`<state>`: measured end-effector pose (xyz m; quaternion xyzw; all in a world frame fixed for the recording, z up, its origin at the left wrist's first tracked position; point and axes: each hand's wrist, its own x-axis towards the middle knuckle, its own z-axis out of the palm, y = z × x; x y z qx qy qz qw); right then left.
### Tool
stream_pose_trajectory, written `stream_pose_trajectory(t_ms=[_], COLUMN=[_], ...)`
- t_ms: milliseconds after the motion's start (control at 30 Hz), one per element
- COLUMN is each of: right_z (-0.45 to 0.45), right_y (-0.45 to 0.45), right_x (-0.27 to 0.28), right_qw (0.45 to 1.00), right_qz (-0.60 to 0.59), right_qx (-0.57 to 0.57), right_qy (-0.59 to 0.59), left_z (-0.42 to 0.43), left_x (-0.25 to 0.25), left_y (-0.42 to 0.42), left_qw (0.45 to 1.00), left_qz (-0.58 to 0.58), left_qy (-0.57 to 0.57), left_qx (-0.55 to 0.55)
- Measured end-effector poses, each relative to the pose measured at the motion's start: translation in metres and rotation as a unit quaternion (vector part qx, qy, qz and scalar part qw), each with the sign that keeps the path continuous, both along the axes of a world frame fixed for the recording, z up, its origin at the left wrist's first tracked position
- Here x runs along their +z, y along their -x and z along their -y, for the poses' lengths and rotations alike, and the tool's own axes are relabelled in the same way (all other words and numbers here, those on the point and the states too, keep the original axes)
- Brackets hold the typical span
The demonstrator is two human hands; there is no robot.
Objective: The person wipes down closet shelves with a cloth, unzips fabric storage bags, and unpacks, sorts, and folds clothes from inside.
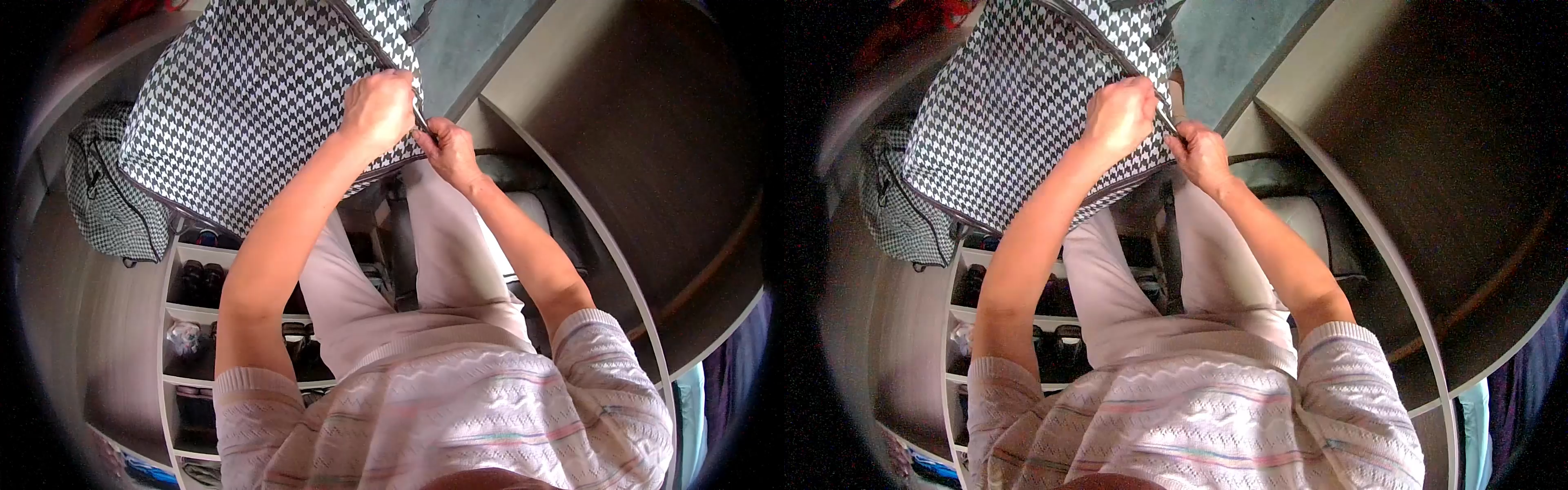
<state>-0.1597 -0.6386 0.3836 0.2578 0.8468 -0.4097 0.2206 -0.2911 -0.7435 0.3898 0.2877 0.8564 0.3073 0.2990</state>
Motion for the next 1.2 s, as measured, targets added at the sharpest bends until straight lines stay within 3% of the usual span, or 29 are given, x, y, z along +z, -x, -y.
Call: stream_pose_trajectory(t_ms=[100,167,267,367,467,567,667,900,1000,1100,1200], right_z=[0.0,-0.006,-0.008,-0.008,-0.003,-0.007,-0.011,-0.003,-0.003,-0.005,-0.011], right_y=[-0.004,-0.013,-0.024,-0.054,-0.043,-0.023,-0.003,-0.004,-0.008,-0.01,-0.02], right_x=[-0.002,-0.004,0.003,-0.022,-0.014,-0.005,0.008,0.013,0.008,0.004,-0.005], right_qw=[0.999,0.989,0.985,0.968,0.986,0.987,0.993,0.996,0.995,0.994,0.985], right_qz=[0.013,0.043,0.039,0.117,0.108,0.049,0.109,0.064,0.055,0.1,0.089], right_qx=[-0.006,-0.042,-0.031,-0.073,-0.04,-0.065,0.029,0.064,0.083,0.041,-0.048], right_qy=[0.052,0.136,0.164,0.209,0.118,0.138,0.039,0.001,-0.014,0.017,0.138], left_z=[0.004,0.004,0.005,0.005,0.003,-0.001,-0.002,0.002,0.007,0.012,0.02], left_x=[-0.006,-0.01,-0.015,-0.018,-0.018,-0.013,-0.012,-0.014,-0.011,-0.017,-0.019], left_y=[-0.007,-0.007,-0.007,-0.008,-0.012,-0.018,-0.025,-0.024,-0.026,-0.033,-0.042], left_qw=[0.999,0.995,0.987,0.983,0.988,0.99,0.989,0.991,0.992,0.988,0.973], left_qz=[0.001,0.053,0.109,0.129,0.09,0.025,-0.011,-0.094,-0.087,-0.031,0.055], left_qy=[-0.021,-0.038,-0.047,-0.053,-0.037,-0.047,-0.064,-0.076,-0.069,-0.088,-0.108], left_qx=[0.043,0.075,0.109,0.123,0.116,0.127,0.132,0.064,0.057,0.124,0.195])
